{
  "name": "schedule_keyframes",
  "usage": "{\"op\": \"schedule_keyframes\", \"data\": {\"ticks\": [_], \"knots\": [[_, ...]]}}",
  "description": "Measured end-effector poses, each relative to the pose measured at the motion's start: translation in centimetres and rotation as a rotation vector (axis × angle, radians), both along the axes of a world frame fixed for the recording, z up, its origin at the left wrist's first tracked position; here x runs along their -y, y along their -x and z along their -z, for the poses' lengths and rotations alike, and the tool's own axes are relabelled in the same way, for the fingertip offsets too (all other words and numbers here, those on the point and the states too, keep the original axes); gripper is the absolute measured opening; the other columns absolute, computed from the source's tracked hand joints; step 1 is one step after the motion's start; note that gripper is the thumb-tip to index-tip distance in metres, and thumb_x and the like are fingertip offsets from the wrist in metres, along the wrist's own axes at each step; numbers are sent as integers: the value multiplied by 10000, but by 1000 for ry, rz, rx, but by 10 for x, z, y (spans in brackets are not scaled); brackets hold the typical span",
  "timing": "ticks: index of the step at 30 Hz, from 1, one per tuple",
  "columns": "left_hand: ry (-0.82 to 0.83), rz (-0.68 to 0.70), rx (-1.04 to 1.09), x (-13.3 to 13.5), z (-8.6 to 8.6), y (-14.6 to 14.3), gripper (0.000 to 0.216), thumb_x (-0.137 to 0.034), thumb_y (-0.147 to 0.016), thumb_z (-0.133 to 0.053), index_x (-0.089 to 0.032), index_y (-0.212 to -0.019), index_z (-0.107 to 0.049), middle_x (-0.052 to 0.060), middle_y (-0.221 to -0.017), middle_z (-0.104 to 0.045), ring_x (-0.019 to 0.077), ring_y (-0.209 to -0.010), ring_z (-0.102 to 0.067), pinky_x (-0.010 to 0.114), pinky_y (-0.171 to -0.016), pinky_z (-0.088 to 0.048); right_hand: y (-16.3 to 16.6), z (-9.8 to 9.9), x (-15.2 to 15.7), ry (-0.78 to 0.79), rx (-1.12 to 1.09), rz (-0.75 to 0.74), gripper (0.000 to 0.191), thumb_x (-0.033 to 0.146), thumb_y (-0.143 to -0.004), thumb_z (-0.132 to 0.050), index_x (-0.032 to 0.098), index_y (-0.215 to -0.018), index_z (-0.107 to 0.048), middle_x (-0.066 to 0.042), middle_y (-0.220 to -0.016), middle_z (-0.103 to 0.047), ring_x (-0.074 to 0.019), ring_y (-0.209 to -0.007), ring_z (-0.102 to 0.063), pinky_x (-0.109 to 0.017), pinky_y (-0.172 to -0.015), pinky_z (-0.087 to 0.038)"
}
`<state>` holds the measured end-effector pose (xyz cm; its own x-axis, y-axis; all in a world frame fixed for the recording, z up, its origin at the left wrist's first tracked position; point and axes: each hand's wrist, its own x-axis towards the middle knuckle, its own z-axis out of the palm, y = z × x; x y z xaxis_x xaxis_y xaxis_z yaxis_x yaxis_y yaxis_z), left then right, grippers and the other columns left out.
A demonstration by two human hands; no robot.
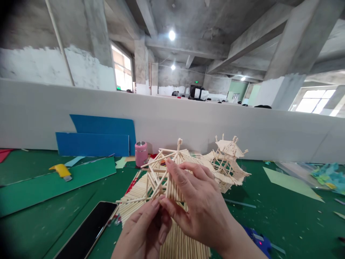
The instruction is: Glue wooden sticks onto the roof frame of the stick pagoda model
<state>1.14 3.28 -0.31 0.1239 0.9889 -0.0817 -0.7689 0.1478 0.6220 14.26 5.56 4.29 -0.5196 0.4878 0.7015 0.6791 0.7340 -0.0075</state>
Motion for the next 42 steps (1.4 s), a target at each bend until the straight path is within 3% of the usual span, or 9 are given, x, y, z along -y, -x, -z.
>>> {"op": "schedule_keyframes", "data": {"ticks": [5,23,32,42], "knots": [[16,63,69,-3,2,-1,170,-290,-662,-732,-140,-592,-694,-13,-471,-585,28,-365,-432,138,-381,-309,-1,0,0,-10,16,-7,675,234,-791,-561,106,-1372,-241,-30,-1188,-589,-212,-1113,-411,-360,-947,-331],[28,65,38,-9,3,0,223,-235,-718,-678,-115,-540,-614,-18,-438,-558,34,-359,-438,154,-413,-318,-3,2,-3,-67,57,-11,663,210,-802,-541,116,-1378,-226,-46,-1119,-612,-225,-1122,-405,-388,-934,-338],[80,27,44,-8,-2,-1,192,-217,-673,-720,-125,-531,-630,-21,-435,-572,31,-357,-445,135,-385,-317,-4,6,-2,-83,69,-18,648,224,-791,-552,83,-1354,-264,-59,-1201,-578,-216,-1165,-384,-370,-959,-309],[57,34,13,-6,-2,1,204,-227,-682,-709,-106,-533,-639,8,-477,-620,32,-362,-471,132,-396,-337,-5,4,1,-58,82,-29,675,114,-737,-494,93,-1367,-251,-53,-1262,-533,-227,-1202,-359,-405,-967,-292]]}}
